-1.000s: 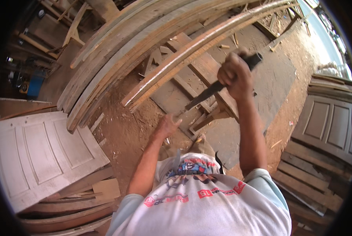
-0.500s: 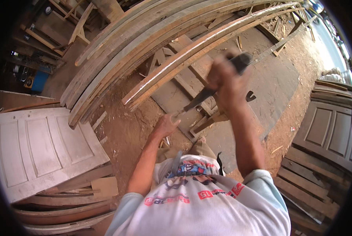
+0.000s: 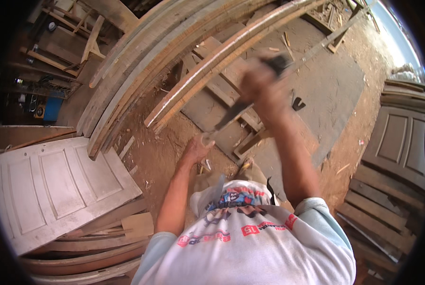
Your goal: The person uses a hammer to pry apart and remove wooden planks from a large curved wooden frame structure. They repeatedly strike the joints and pull the planks free, dropping them onto the floor.
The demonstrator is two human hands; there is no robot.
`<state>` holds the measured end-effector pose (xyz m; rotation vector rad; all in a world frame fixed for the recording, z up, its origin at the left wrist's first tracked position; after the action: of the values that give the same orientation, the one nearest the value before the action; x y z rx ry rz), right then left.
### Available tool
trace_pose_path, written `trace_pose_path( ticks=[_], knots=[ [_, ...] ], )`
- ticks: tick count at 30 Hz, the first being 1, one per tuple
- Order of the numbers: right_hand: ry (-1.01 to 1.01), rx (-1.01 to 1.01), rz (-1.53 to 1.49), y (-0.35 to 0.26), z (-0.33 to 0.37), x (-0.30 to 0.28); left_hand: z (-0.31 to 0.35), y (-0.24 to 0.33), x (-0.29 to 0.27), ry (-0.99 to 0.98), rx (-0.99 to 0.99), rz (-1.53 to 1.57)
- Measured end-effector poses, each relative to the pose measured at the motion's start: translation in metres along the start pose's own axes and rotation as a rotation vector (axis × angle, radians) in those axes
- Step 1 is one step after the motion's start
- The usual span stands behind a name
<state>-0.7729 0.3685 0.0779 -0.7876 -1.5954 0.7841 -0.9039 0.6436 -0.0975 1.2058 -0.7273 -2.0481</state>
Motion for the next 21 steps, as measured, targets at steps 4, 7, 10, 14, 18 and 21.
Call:
trace_pose_path(
  ticks=[4,7,10,14,18,21],
  knots=[
    [0.274,-0.103,-0.126,-0.046,-0.007,-0.071,-0.006,-0.002,-0.001,0.015,-0.008,-0.037],
    [0.269,-0.183,-0.095,-0.078,0.028,-0.063,-0.007,-0.008,-0.002,-0.029,-0.031,-0.01],
    [0.288,-0.228,-0.107,-0.102,0.058,-0.068,-0.003,-0.001,-0.003,-0.015,-0.01,0.006],
    [0.343,-0.321,-0.066,-0.117,0.095,-0.086,0.001,-0.004,-0.004,0.071,0.01,0.057],
    [0.4,-0.386,0.009,-0.126,0.125,-0.097,0.018,0.067,-0.012,0.436,0.575,-0.438],
    [0.48,-0.406,0.047,-0.134,0.141,-0.083,0.028,0.117,0.02,0.315,0.739,-0.323]
  ],
)
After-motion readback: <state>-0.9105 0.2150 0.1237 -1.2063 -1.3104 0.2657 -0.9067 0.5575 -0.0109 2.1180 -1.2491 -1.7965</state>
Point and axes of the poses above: each hand's wrist, its own z-axis away from the middle knuckle, its own x-axis out of the palm, y = z × x, the point moved 5 cm from there along -z, towards the middle knuckle, and after that the axes turned 7 degrees about z, right-handed, at the moved point
